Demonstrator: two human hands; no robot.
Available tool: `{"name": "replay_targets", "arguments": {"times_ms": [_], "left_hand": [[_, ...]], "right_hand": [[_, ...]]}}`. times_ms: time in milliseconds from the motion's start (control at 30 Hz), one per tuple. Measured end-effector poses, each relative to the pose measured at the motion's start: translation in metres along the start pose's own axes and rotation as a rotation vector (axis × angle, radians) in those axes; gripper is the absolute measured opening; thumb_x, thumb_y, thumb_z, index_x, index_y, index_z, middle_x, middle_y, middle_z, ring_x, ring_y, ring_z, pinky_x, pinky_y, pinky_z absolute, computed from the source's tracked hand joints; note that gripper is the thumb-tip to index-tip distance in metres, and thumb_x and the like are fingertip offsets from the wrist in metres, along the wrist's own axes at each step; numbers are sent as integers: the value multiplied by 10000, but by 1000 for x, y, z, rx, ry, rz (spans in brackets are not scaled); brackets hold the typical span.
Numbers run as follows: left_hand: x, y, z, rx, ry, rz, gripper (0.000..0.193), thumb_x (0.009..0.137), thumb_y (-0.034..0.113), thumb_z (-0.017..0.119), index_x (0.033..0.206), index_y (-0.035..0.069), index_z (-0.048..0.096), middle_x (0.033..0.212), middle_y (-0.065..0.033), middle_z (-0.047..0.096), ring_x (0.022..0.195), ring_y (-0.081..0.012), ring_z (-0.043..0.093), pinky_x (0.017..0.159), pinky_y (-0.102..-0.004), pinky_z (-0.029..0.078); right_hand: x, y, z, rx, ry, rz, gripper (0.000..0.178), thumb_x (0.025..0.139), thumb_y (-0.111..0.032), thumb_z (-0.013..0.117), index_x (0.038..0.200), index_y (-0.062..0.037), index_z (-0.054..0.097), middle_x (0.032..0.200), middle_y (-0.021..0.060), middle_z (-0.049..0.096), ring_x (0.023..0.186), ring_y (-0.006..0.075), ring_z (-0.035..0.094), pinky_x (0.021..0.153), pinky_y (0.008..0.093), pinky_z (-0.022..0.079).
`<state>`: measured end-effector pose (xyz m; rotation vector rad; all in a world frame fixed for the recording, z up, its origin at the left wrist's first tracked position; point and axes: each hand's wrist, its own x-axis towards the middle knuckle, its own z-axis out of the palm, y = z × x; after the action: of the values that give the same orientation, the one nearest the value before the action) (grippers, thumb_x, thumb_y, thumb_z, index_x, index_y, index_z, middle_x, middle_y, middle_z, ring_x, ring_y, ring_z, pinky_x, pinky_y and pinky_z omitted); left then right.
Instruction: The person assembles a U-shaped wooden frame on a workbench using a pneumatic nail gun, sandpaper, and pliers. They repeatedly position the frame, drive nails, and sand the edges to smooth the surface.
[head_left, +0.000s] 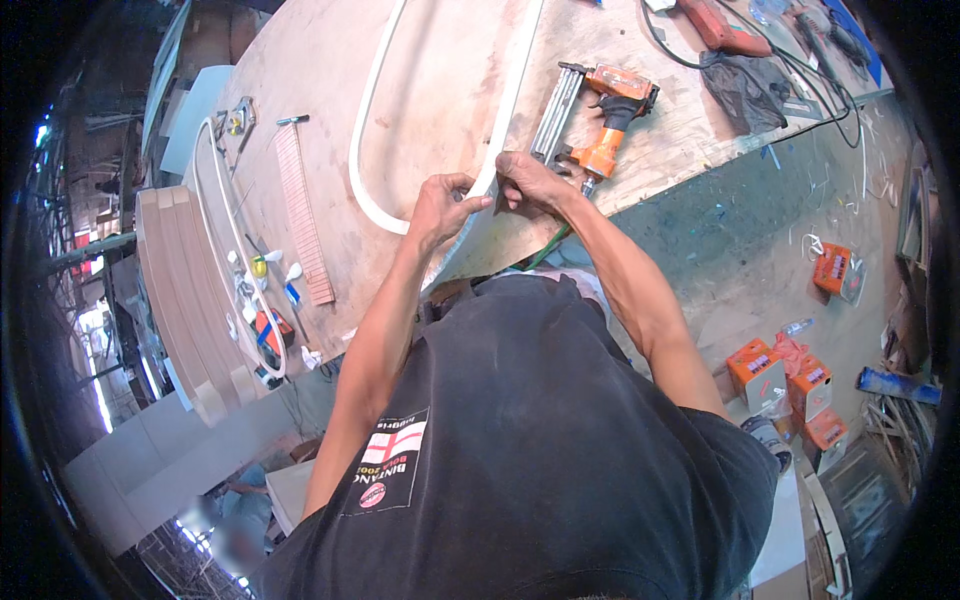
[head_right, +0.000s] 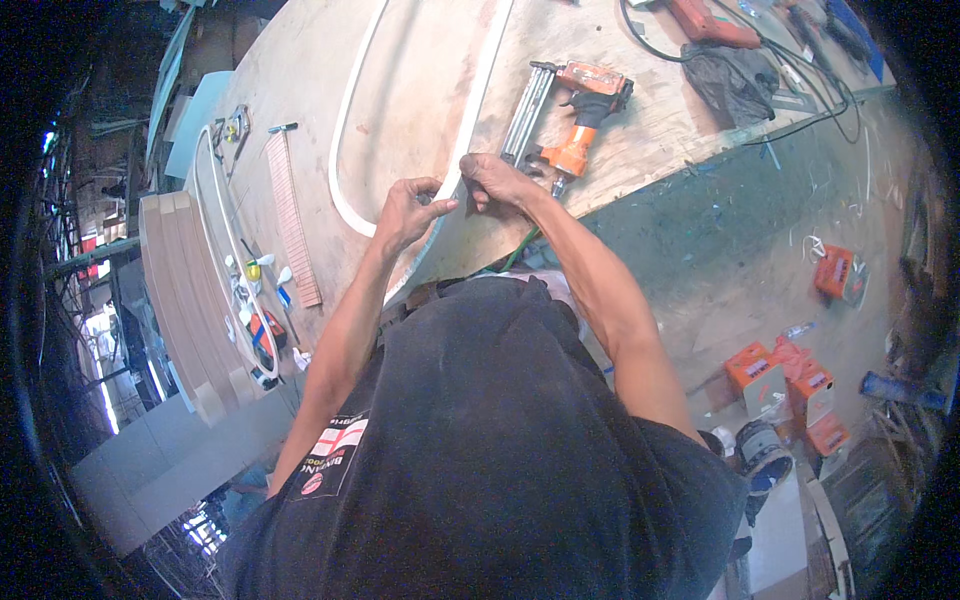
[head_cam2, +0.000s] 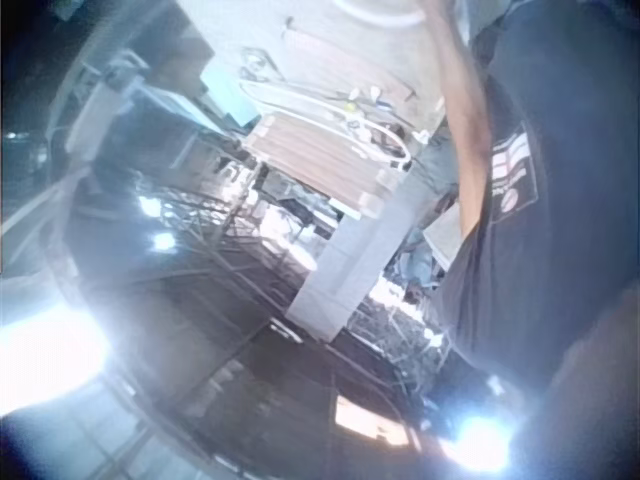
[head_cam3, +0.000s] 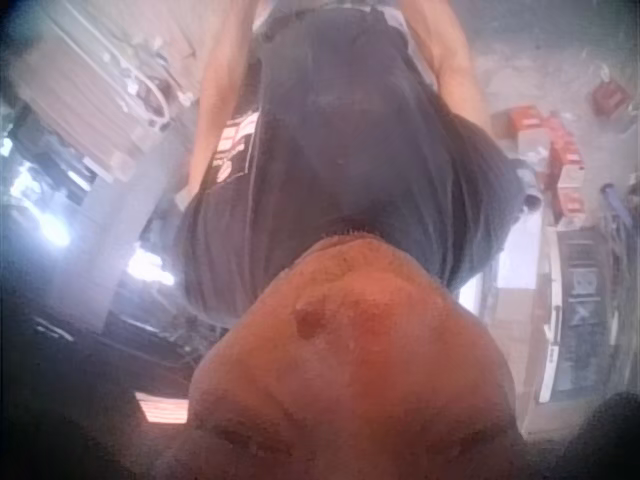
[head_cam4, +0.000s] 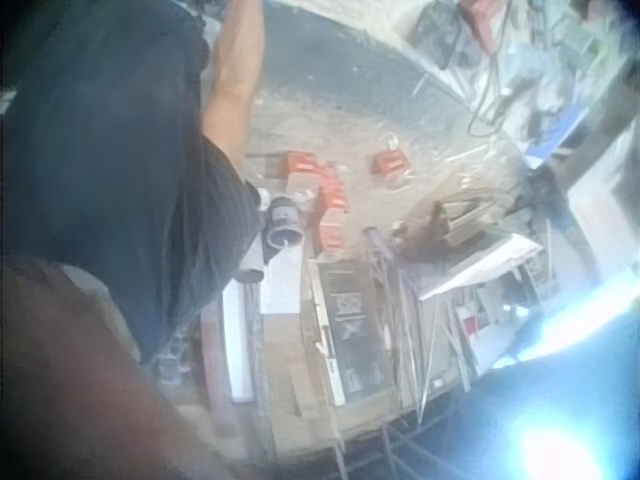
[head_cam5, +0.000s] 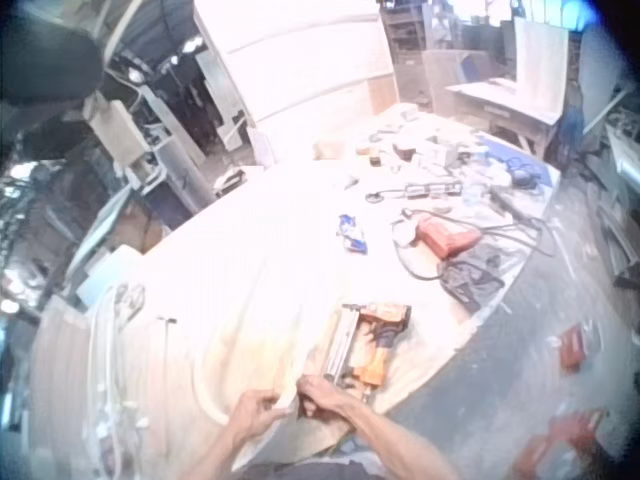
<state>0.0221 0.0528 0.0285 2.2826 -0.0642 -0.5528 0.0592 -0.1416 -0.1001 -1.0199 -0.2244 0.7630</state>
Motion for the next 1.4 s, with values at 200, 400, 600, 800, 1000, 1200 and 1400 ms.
{"name": "replay_targets", "arguments": {"times_ms": [200,400,600,800,1000,1200,1400], "left_hand": [[-4,-13,-2,-69,-1,-1,247,808,141,864,1008,11,802,857,-100,773,808,-146,681,788,-336,530],[-3,-6,1,-140,-12,36,220,850,135,844,1011,-3,784,846,-63,756,791,-126,664,744,-305,515],[-4,-2,0,-98,-4,26,208,854,137,842,992,-5,780,810,-41,730,744,-105,622,688,-280,475],[-2,-3,-4,-61,-35,17,197,854,143,847,980,9,779,789,-26,722,735,-92,619,677,-278,474],[1,0,-6,-68,-73,31,210,850,146,848,991,6,780,807,-45,745,747,-105,640,697,-290,491],[1,6,-9,-46,-77,0,210,844,137,842,997,5,785,839,-59,760,791,-127,663,756,-320,510],[2,-6,-7,-128,-87,15,205,842,124,835,996,0,785,865,-72,769,813,-127,678,773,-314,520]], "right_hand": [[-23,-26,26,-35,-33,-72,452,1034,-395,681,1303,-42,596,1008,16,660,732,69,611,718,300,593],[-16,-10,14,71,-68,-61,374,1053,-322,663,1299,-49,597,983,33,713,739,102,673,685,284,571],[-14,-4,11,86,-56,-110,396,1045,-340,675,1280,-32,596,964,37,718,734,118,693,668,274,563],[-15,-1,15,91,-40,-123,408,1036,-357,688,1261,-29,597,960,31,716,744,120,698,668,266,560],[-15,-4,11,29,-36,-95,409,1025,-352,699,1249,-22,609,980,36,730,765,107,702,736,252,583],[-5,5,9,71,-30,-141,386,1003,-335,734,1217,-28,638,991,29,734,779,88,698,731,233,570],[-7,-1,11,97,-62,-115,359,998,-289,743,1232,-38,640,1005,33,739,778,86,699,732,231,569]]}}
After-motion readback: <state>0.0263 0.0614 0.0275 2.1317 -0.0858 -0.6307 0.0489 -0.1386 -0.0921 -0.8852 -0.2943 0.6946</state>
